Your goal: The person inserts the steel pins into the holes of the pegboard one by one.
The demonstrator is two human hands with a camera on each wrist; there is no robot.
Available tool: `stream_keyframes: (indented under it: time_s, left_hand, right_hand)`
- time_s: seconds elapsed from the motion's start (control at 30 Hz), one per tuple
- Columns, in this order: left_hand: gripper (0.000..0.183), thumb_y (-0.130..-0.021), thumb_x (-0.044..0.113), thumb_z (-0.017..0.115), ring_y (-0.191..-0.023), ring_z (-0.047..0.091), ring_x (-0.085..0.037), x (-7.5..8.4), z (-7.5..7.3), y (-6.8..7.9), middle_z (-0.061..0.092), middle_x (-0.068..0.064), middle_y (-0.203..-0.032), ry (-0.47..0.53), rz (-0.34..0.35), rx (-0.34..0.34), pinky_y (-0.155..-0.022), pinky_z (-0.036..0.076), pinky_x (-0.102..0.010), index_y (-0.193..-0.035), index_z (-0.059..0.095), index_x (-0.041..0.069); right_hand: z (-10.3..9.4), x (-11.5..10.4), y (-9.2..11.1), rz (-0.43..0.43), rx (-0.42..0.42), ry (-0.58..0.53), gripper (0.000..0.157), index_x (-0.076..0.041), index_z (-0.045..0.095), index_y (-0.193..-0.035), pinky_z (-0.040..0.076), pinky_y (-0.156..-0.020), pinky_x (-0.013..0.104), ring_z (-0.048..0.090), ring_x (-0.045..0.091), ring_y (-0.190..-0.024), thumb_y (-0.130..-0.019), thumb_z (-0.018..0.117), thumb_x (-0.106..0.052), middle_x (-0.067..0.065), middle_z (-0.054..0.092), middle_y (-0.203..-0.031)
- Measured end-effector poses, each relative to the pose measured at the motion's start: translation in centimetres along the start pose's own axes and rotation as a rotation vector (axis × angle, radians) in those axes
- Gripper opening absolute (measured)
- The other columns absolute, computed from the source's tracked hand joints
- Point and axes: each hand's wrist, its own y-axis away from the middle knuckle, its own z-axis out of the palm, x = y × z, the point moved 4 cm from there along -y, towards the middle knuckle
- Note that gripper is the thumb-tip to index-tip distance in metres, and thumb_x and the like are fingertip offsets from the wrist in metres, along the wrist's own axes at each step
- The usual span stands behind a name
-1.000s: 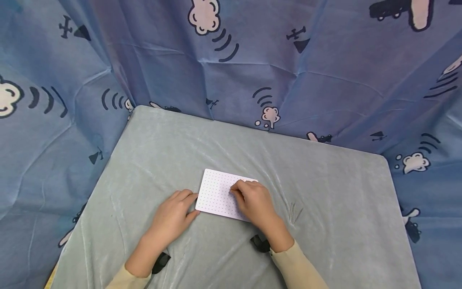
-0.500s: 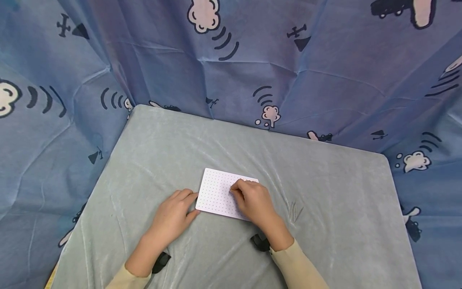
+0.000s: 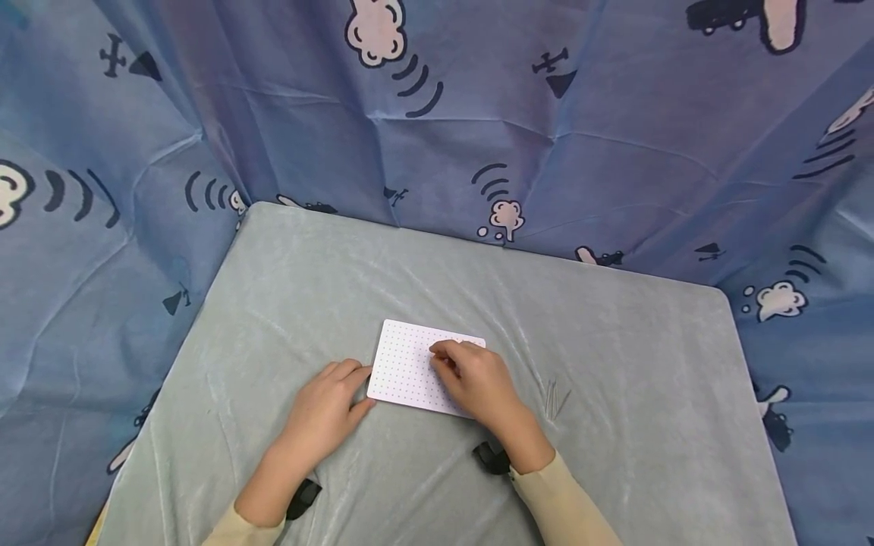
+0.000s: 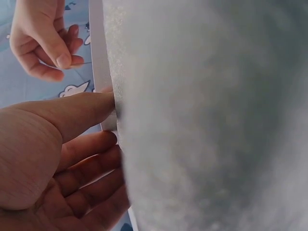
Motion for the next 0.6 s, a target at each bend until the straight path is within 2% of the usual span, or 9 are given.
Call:
stream_keyframes:
  time_s: [0.17,0.33,0.6]
  left_hand:
    - [0.05,-0.085,0.018,0.097,-0.105,0.067,-0.025,0.0,0.1,0.1,0.072,-0.004,-0.117,0.002,-0.003,0.0,-0.088,0.061,-0.041,-0.128,0.078,0.001]
    - [0.05,-0.086,0.018,0.097,-0.107,0.067,-0.025,0.0,0.2,0.0,0.072,-0.004,-0.118,0.011,-0.011,-0.017,-0.09,0.061,-0.041,-0.129,0.077,0.001]
    - [0.05,-0.084,0.016,0.098,-0.108,0.068,-0.028,0.2,0.2,0.0,0.073,-0.006,-0.118,-0.001,-0.007,-0.003,-0.09,0.061,-0.043,-0.127,0.077,-0.001]
  right_hand:
    - [-0.2,0.1,0.1,0.031,-0.01,0.002,0.016,-0.009,0.079,-0.105,0.059,-0.066,0.034,0.069,0.012,-0.074,-0.091,0.087,-0.008,-0.003,0.075,-0.086]
    - [-0.9,0.5,0.5,0.058,0.001,-0.013,0.017,-0.009,0.079,-0.104,0.059,-0.066,0.033,0.07,0.013,-0.074,-0.091,0.09,-0.013,-0.002,0.076,-0.087]
    - [-3.5,2.5,2.1,0.186,0.009,-0.025,0.017,-0.009,0.079,-0.108,0.056,-0.064,0.033,0.068,0.017,-0.075,-0.096,0.088,-0.018,0.0,0.075,-0.092]
